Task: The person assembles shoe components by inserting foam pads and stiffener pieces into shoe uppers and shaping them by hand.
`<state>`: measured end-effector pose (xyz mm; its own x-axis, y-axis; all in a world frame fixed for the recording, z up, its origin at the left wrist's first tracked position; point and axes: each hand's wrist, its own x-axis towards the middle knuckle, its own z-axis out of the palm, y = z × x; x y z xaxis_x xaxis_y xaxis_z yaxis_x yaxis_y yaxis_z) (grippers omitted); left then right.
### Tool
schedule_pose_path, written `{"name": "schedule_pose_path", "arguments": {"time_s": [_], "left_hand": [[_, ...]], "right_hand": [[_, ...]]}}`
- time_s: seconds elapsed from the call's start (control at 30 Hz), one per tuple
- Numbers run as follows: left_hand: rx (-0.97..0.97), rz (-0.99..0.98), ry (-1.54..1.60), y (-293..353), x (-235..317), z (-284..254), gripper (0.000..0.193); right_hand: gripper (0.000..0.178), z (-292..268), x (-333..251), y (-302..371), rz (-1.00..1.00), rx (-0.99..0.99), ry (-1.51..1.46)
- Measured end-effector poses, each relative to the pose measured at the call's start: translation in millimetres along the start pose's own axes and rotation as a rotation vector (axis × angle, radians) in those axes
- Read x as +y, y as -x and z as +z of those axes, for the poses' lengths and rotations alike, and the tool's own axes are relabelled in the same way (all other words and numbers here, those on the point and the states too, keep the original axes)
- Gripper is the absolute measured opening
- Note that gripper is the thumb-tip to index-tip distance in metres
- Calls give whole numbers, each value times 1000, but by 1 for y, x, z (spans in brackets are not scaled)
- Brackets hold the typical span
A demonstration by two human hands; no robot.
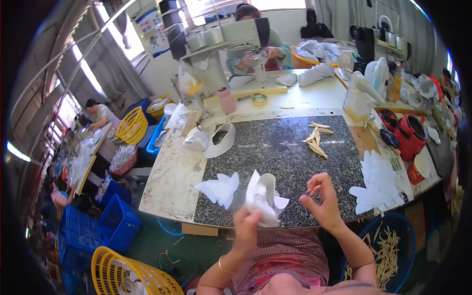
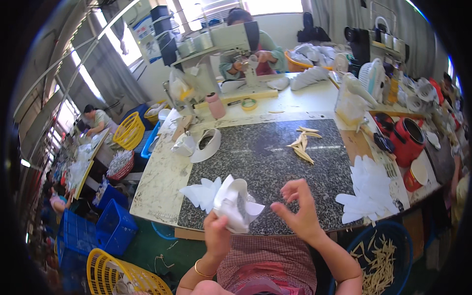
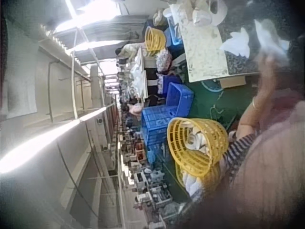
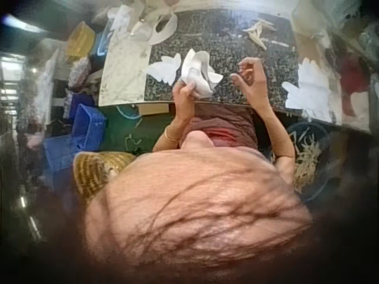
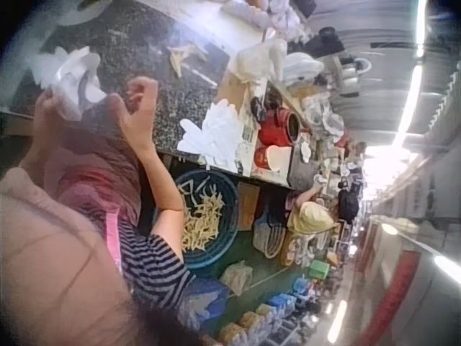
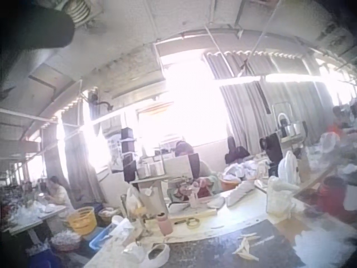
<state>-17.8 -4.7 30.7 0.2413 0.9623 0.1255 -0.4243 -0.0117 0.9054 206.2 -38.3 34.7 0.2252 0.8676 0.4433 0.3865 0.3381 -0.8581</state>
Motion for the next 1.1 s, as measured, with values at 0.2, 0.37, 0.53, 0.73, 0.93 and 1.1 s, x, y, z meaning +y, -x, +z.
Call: {"name": "schedule_pose_path", "arguments": {"time_s": [0.2, 0.37, 0.53, 0.73, 0.93, 1.1], "left_hand": [[-237, 119, -354, 18, 0, 5, 23], [12, -130, -108, 20, -3, -25, 32], [-207, -174, 708, -9, -12, -68, 50], [75, -5, 11, -12, -9, -10, 51], [-120, 17, -126, -6, -26, 3, 49], [-170, 224, -523, -20, -35, 15, 30]], "right_hand": [[38, 33, -16, 0, -105, -162, 44], [9, 21, 16, -11, 205, -53, -57], [16, 17, 35, -11, 498, -278, -619], [27, 26, -14, -15, -19, 74, -79], [23, 38, -25, -4, -218, -37, 114], [21, 28, -4, 2, -433, -30, 353]]}}
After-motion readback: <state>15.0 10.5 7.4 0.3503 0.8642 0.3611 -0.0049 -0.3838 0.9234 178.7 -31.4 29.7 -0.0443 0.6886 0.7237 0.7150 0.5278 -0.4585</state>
